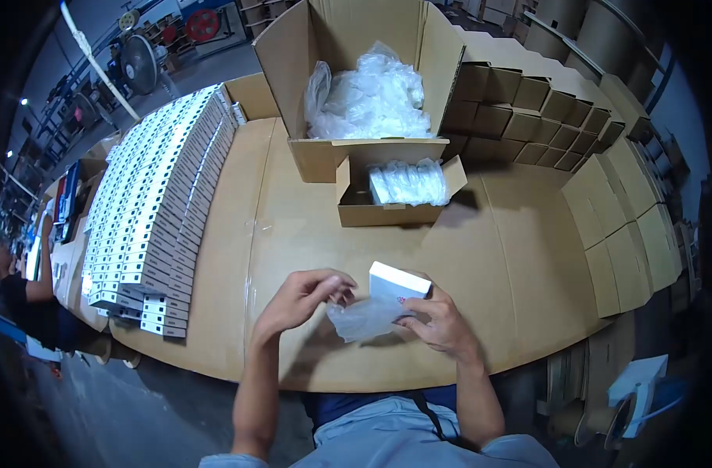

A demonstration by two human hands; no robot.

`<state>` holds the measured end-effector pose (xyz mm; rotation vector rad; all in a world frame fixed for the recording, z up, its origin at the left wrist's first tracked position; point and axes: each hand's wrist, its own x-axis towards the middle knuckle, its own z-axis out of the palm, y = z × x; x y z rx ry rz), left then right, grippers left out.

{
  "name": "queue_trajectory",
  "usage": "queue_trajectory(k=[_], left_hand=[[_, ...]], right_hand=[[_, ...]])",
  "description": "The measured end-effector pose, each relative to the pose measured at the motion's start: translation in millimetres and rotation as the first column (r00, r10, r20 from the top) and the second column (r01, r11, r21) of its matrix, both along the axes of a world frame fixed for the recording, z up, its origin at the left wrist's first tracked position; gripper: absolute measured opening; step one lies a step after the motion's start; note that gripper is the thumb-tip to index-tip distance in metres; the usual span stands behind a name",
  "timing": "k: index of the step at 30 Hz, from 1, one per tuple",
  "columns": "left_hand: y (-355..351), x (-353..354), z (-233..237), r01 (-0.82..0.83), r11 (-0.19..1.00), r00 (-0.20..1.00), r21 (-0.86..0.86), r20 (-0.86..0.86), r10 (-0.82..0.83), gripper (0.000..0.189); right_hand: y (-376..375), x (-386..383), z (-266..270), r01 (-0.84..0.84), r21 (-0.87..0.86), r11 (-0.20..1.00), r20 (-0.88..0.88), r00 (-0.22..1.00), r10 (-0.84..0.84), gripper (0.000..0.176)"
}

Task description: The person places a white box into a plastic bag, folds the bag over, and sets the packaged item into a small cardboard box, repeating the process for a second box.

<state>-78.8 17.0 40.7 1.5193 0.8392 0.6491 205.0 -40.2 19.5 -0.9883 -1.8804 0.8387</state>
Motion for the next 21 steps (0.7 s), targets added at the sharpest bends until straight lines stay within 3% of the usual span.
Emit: queue_trajectory(k=[4,8,9,11,14,16,18,21], left_hand=[[8.3,14.8,17.3,0.392,0.918,0.896,0.056,-0.25,-0.368,0.029],[9.5,27.0,8.7,0.364,0.909,0.909,0.204,-0.289,-0.299,0.027],[8.0,29.9,5.0,0.271,0.927,0.955,0.258,-0.196,-0.225,0.02],[7.9,26.9,6.1,0.138,0.974,0.984,0.179,-0.134,-0.115,0.015],[6.9,18.0,17.3,-0.075,0.992,0.994,0.101,-0.075,0.083,0.013],[8.6,13.0,14.7,-0.148,0.989,0.989,0.025,0.025,0.148,0.014],[7.8,12.4,8.5,-0.115,0.992,0.991,0.053,0.075,0.111,0.013],[4.8,17.5,7.3,-0.094,0.994,0.99,0.056,0.107,0.088,0.012]], right_hand=[[8.5,4.7,17.6,-0.083,-0.009,0.997,0.104,0.991,0.083,0.025],[11.1,7.4,22.1,-0.101,-0.036,0.994,0.162,0.981,0.106,0.02],[10.8,8.2,20.3,-0.069,-0.079,0.995,0.136,0.987,0.079,0.019],[6.8,9.8,13.6,-0.008,-0.166,0.986,0.09,0.996,0.023,0.016],[0.3,20.0,8.2,0.08,-0.33,0.94,0.167,0.986,-0.025,0.016],[-2.2,19.7,-5.1,0.114,-0.31,0.944,0.084,0.992,-0.093,0.02],[-4.6,15.7,-9.7,0.165,-0.325,0.931,0.007,0.985,-0.172,0.022],[-5.1,-2.4,20.7,0.265,-0.166,0.95,0.056,0.964,-0.259,0.025]])
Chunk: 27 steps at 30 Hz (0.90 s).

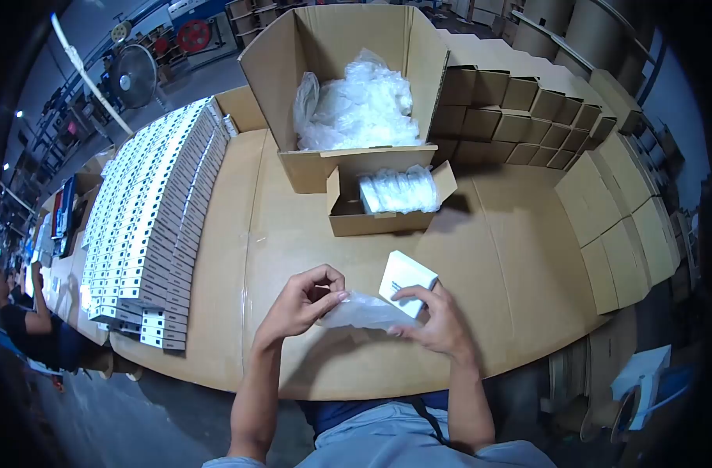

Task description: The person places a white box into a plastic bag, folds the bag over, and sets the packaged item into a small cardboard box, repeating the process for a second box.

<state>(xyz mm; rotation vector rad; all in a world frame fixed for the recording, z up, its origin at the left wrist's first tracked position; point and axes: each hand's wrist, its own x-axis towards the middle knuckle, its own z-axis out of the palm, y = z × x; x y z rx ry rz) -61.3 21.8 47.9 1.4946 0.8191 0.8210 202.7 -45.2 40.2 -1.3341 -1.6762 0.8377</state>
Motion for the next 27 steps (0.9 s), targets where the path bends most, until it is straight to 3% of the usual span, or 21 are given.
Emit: queue_trajectory(k=[3,4,6,7,9,12,15,18,21,22,25,27], left_hand=[[-1.7,3.4,3.1,-0.026,0.999,0.999,-0.03,-0.04,0.025,0.011],[0.3,3.3,5.4,-0.054,0.998,0.996,-0.026,-0.067,0.053,0.01],[6.7,2.7,0.4,-0.148,0.985,0.986,0.088,-0.062,0.153,0.01],[9.3,-1.7,-2.8,-0.188,0.981,0.981,0.053,-0.048,0.19,0.009],[10.5,3.1,-4.5,-0.441,0.87,0.894,0.222,0.025,0.446,0.015],[-8.0,3.1,16.2,-0.403,0.735,0.853,0.545,-0.066,0.517,0.024],[-24.1,15.0,32.6,-0.206,0.706,0.845,0.678,-0.241,0.478,0.033],[-23.3,21.1,33.0,-0.137,0.704,0.832,0.697,-0.305,0.463,0.035],[-20.7,19.1,29.9,-0.035,0.787,0.835,0.616,-0.415,0.362,0.03],[-18.0,20.1,27.5,-0.015,0.791,0.894,0.612,-0.347,0.285,0.027],[-19.1,22.4,35.3,0.009,0.918,0.911,0.398,-0.381,0.156,0.027],[-18.5,21.7,34.6,0.028,0.934,0.918,0.355,-0.378,0.116,0.02]], right_hand=[[3.9,-1.1,-26.0,-0.071,0.016,0.997,-0.031,0.997,0.071,0.028],[7.0,3.5,-35.5,-0.139,0.014,0.99,0.019,0.99,0.139,0.029],[7.2,8.8,-43.4,-0.197,-0.013,0.98,-0.035,0.98,0.196,0.026],[5.9,9.3,-44.3,-0.228,-0.028,0.973,-0.063,0.972,0.226,0.025],[3.3,1.5,-41.3,-0.116,-0.054,0.992,-0.134,0.985,0.108,0.023],[1.8,-5.9,-34.9,-0.024,-0.073,0.997,-0.179,0.984,0.01,0.022],[2.2,-9.5,-35.2,-0.009,-0.048,0.999,-0.142,0.99,0.002,0.022],[0.5,-13.5,-36.2,-0.022,-0.042,0.999,-0.106,0.994,0.017,0.022],[1.0,-15.3,-30.4,-0.057,0.051,0.997,-0.013,0.998,0.057,0.023],[-0.3,-15.6,-27.3,-0.076,0.093,0.993,0.029,0.997,0.073,0.023],[-2.3,-13.8,-16.5,-0.031,0.05,0.998,0.027,0.999,0.03,0.025],[-2.7,-14.3,-28.8,-0.014,0.045,0.999,-0.03,0.999,0.015,0.027]])
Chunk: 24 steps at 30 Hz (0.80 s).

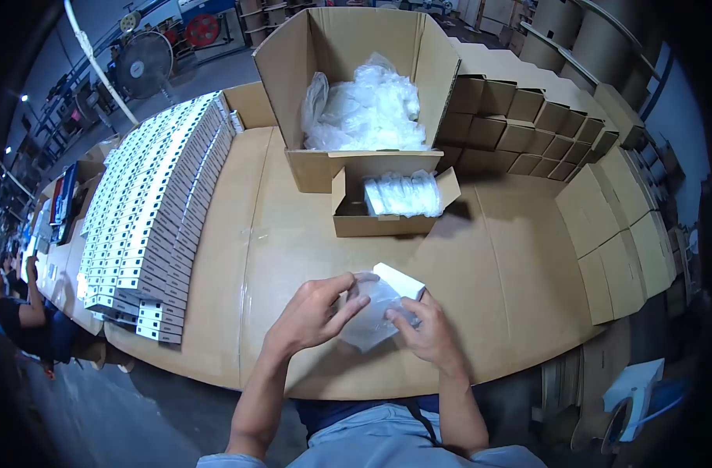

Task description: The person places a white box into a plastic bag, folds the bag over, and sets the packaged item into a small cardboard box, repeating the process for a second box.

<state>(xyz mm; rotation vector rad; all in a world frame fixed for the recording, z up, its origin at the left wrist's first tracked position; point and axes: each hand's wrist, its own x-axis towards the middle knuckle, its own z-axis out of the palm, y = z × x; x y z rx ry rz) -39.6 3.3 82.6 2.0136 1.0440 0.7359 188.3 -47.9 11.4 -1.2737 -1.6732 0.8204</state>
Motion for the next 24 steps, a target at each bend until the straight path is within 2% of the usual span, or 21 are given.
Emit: queue_trajectory(k=[2,3,5,6,7,8,10,11,12,14,15,17,18,19,20,21,22,23,24], left_hand=[[-1.0,1.5,1.3,-0.03,0.996,0.997,-0.083,0.062,0.036,0.016],[0.1,0.0,-5.7,-0.023,0.998,0.991,-0.053,0.132,0.03,0.009],[1.5,-2.6,-11.6,-0.137,0.99,0.969,-0.028,0.205,0.14,0.01],[1.7,-4.1,-14.7,-0.195,0.981,0.951,-0.02,0.242,0.194,0.011],[1.4,-11.5,-20.3,-0.266,0.963,0.933,0.051,0.263,0.245,0.018],[6.6,-14.4,-45.4,-0.348,0.934,0.817,0.078,0.514,0.261,0.044],[2.2,-9.5,-51.7,-0.452,0.892,0.649,0.002,0.687,0.327,0.072],[-9.0,-9.8,-54.3,-0.292,0.926,0.577,-0.237,0.729,0.369,0.09],[-12.2,-14.8,-73.2,-0.167,0.943,0.639,-0.287,0.697,0.325,0.091],[-34.7,1.2,-73.5,-0.158,0.915,0.733,-0.371,0.577,0.36,0.073],[-38.0,6.7,-74.3,-0.186,0.899,0.75,-0.396,0.534,0.391,0.064],[-43.7,12.3,-76.1,-0.245,0.863,0.778,-0.442,0.441,0.447,0.047],[-44.6,11.9,-80.0,-0.265,0.881,0.781,-0.393,0.447,0.435,0.042],[-45.2,11.7,-86.5,-0.283,0.896,0.786,-0.343,0.452,0.421,0.037],[-46.9,11.3,-90.4,-0.297,0.908,0.792,-0.294,0.455,0.406,0.032],[-49.5,7.0,-90.6,-0.31,0.914,0.836,-0.263,0.382,0.394,0.031],[-50.9,3.9,-88.4,-0.299,0.928,0.862,-0.222,0.355,0.362,0.031],[-51.2,1.0,-84.8,-0.284,0.942,0.887,-0.181,0.325,0.329,0.032],[-51.9,-0.7,-83.1,-0.266,0.954,0.909,-0.14,0.292,0.296,0.032]], right_hand=[[-0.1,-0.5,-3.7,-0.037,0.004,0.999,0.005,0.999,0.037,0.026],[-1.9,-1.7,-2.6,-0.012,-0.052,0.999,0.005,1.0,0.012,0.026],[-4.3,-4.7,1.1,0.033,-0.16,0.986,0.01,0.999,-0.032,0.024],[-3.8,-5.7,-4.8,0.032,-0.157,0.987,-0.063,0.997,-0.043,0.024],[-2.9,-6.4,-15.5,0.032,-0.157,0.987,-0.135,0.989,-0.053,0.024],[-3.1,-6.9,-23.1,0.033,-0.155,0.987,-0.207,0.976,-0.065,0.024],[-5.6,-15.4,-27.9,0.098,-0.17,0.981,-0.308,0.94,-0.147,0.024],[-6.8,-19.4,-29.6,0.13,-0.179,0.975,-0.356,0.916,-0.187,0.024],[-7.2,-21.5,-31.4,0.15,-0.147,0.978,-0.323,0.927,-0.191,0.024],[-8.6,-25.6,-36.4,0.178,-0.084,0.98,-0.256,0.947,-0.194,0.024],[-8.9,-24.3,-43.7,0.134,-0.056,0.989,-0.226,0.964,-0.143,0.02],[-10.6,-26.5,-44.1,0.11,-0.054,0.992,-0.348,0.929,-0.122,0.017],[-9.1,-26.6,-38.0,0.1,-0.049,0.994,-0.406,0.907,-0.112,0.017],[-14.5,-10.7,-23.8,0.026,-0.171,0.985,-0.421,0.902,-0.097,0.02],[-4.5,0.1,-17.9,0.079,0.011,0.997,-0.297,0.952,-0.072,0.025],[0.1,6.0,-18.4,0.148,-0.016,0.989,-0.392,0.909,-0.143,0.028],[4.8,13.7,-13.5,0.236,-0.01,0.972,-0.399,0.89,-0.221,0.028],[7.6,15.3,1.6,0.221,-0.02,0.975,-0.571,0.798,-0.193,0.038],[12.5,15.2,16.9,0.19,0.061,0.98,-0.59,0.798,-0.118,0.044]])
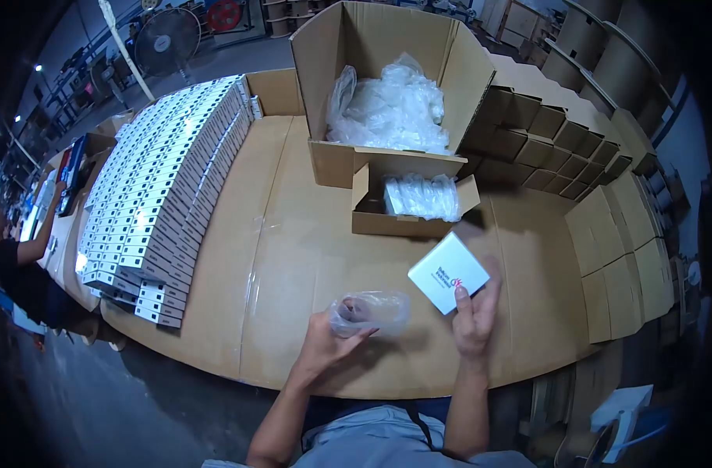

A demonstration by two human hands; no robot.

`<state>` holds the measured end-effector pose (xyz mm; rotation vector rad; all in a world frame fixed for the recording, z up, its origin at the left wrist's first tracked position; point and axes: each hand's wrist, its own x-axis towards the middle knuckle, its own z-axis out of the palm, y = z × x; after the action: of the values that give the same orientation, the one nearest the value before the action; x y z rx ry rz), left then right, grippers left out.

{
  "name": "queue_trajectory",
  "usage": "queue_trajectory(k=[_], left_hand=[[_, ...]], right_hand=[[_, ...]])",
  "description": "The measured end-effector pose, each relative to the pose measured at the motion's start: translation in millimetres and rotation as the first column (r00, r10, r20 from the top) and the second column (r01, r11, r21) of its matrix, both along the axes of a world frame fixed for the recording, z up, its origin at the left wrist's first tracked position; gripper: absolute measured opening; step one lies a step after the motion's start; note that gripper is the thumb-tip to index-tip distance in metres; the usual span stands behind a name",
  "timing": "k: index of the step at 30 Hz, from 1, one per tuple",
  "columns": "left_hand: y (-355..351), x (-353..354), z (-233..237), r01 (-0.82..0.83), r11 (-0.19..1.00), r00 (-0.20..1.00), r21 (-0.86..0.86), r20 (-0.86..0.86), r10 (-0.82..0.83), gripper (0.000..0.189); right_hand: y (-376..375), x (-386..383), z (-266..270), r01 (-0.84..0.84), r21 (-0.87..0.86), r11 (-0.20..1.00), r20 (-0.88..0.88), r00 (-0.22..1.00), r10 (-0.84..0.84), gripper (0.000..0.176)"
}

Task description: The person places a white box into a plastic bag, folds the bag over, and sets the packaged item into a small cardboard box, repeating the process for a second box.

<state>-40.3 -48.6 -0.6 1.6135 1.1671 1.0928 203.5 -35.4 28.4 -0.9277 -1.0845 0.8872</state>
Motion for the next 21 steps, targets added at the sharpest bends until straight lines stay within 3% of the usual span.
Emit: queue_trajectory(k=[2,3,7,10,11,13,21], left_hand=[[-0.6,0.4,-7.9,-0.011,0.999,0.999,0.043,-0.051,0.013,0.035],[-1.3,2.0,-4.8,0.001,0.999,0.997,0.05,-0.076,0.003,0.035],[-3.8,7.1,0.7,0.052,0.999,0.992,0.005,-0.112,-0.051,0.043],[-3.3,8.0,5.7,0.06,0.998,0.996,-0.023,-0.062,-0.062,0.045],[-2.3,6.6,4.2,0.061,0.998,0.996,-0.003,-0.063,-0.061,0.045],[0.6,3.4,-0.6,0.055,0.998,0.997,0.037,-0.063,-0.053,0.046],[-1.0,9.2,0.5,0.034,0.998,0.999,-0.061,0.028,-0.032,0.044]], right_hand=[[8.3,0.7,21.6,-0.056,0.172,0.984,-0.01,0.998,0.059,0.059],[9.9,0.3,22.0,-0.051,0.148,0.988,-0.08,0.995,0.063,0.062],[8.8,-30.9,29.4,-0.094,0.168,0.981,-0.007,0.995,0.097,0.049],[4.3,-45.6,27.4,-0.23,0.11,0.967,-0.028,0.972,0.234,0.046],[5.9,-44.9,23.4,-0.273,0.162,0.948,-0.014,0.96,0.279,0.04],[7.9,-35.1,21.3,-0.253,0.12,0.96,0.039,0.967,0.251,0.038],[17.9,-27.5,21.4,-0.269,0.072,0.96,0.19,0.949,0.252,0.029]])
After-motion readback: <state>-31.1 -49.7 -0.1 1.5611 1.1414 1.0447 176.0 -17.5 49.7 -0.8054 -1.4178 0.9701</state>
